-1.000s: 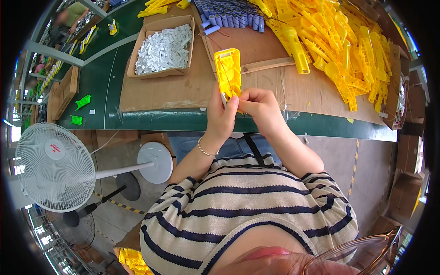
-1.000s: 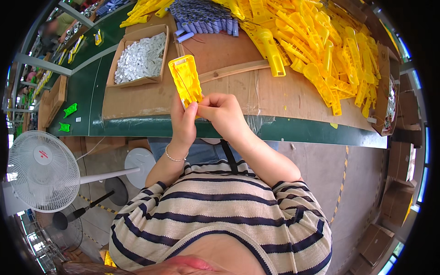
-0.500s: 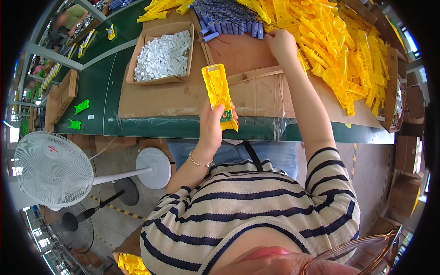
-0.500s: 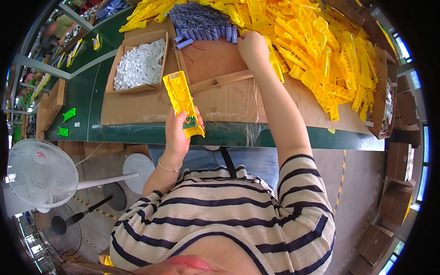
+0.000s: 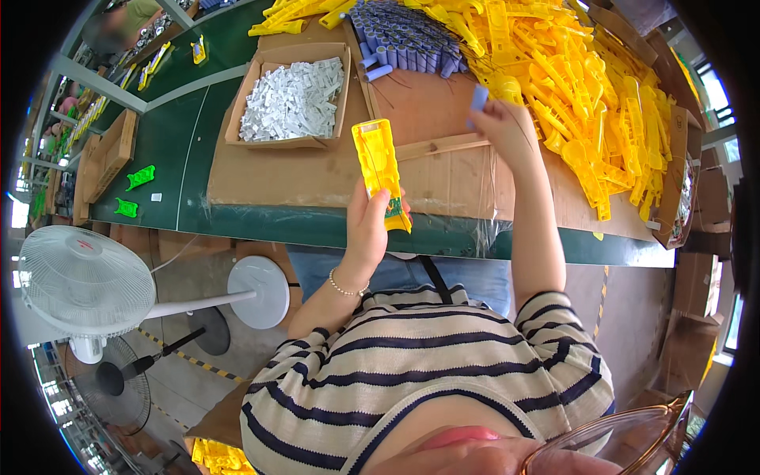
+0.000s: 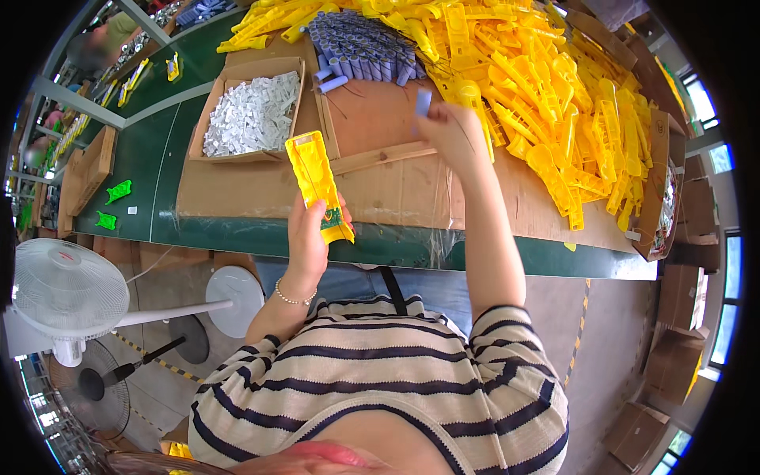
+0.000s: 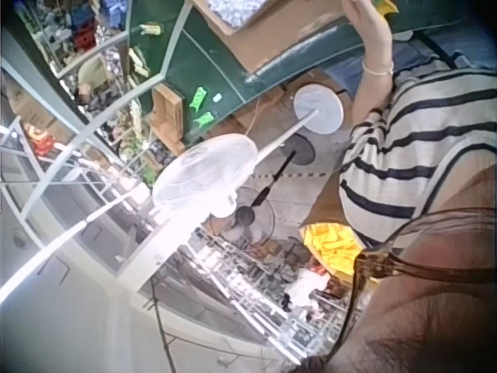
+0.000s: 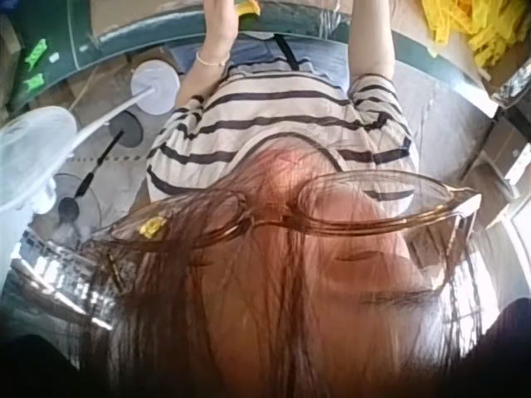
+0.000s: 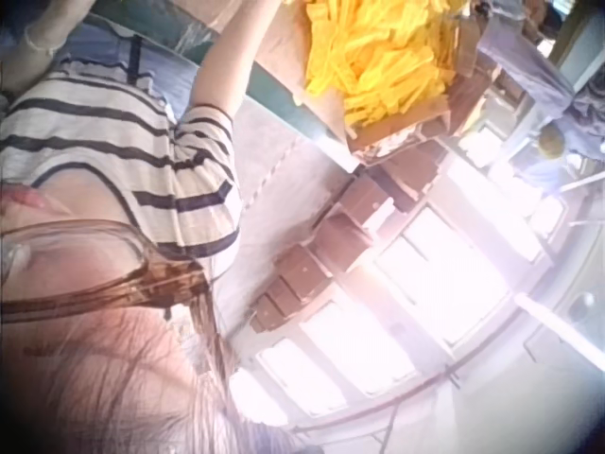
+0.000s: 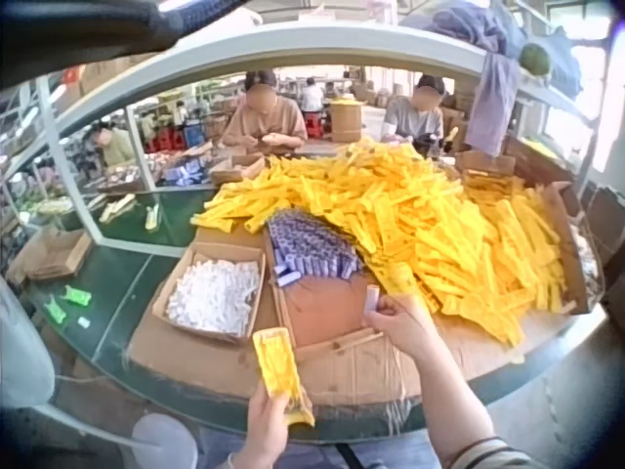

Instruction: Assembling small electronic components including circuit boards and batteries into yellow plastic casings on an industrial production line.

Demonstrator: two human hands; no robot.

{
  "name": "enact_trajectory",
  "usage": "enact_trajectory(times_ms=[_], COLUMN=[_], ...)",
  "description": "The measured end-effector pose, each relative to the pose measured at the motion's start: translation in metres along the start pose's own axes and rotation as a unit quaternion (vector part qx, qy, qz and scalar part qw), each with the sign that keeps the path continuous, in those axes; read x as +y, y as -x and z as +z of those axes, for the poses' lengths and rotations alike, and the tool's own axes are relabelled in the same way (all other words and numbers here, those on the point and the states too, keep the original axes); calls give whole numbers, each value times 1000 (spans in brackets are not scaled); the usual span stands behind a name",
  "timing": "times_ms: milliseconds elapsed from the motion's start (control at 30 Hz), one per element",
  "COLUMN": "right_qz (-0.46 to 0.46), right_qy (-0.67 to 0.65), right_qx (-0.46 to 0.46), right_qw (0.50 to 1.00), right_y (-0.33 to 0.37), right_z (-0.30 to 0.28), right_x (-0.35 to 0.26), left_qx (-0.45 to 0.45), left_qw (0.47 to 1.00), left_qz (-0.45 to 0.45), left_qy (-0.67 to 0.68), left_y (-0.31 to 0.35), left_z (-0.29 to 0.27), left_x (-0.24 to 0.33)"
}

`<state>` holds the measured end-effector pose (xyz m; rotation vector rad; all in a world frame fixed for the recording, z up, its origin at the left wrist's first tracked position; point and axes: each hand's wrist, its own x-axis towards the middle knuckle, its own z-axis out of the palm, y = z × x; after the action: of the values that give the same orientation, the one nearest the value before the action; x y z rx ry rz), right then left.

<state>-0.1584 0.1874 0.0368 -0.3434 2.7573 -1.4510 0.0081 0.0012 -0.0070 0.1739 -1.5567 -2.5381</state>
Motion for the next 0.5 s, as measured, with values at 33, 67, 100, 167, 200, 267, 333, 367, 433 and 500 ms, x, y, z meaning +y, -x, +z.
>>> enact_trajectory(times_ms=[33, 67, 100, 167, 200, 267, 333, 367, 433, 500], right_qz=[24, 50, 67, 71, 61, 53, 69, 69, 64, 62], right_qy=[-84, -169, -203, -260, -234, -208, -172, -172, -155, -161], right_qx=[-43, -87, -126, -161, -159, -155, -171, -171, -152, -141], right_qw=[995, 981, 969, 949, 957, 964, 968, 968, 974, 975], right_y=[34, 65, 86, 106, 106, 104, 102, 101, 101, 102], right_z=[-4, -3, 0, 9, 15, 18, 18, 18, 19, 21], right_x=[-24, -47, -58, -68, -70, -70, -68, -68, -70, -68], left_qx=[-4, 0, -11, -29, -42, -51, -50, -48, -60, -72], left_qw=[1000, 1000, 998, 995, 982, 950, 946, 942, 936, 929], left_qz=[10, 7, 20, 26, 70, 134, 119, 105, 126, 147], left_qy=[-15, -14, -55, -96, -170, -278, -297, -316, -324, -332], left_y=[-2, -3, -6, -10, -11, -8, -5, -4, -4, -3], left_z=[1, 2, 6, 13, 16, 21, 21, 20, 16, 15], left_x=[-2, -5, -9, -15, -16, -12, -6, -5, -5, -3])
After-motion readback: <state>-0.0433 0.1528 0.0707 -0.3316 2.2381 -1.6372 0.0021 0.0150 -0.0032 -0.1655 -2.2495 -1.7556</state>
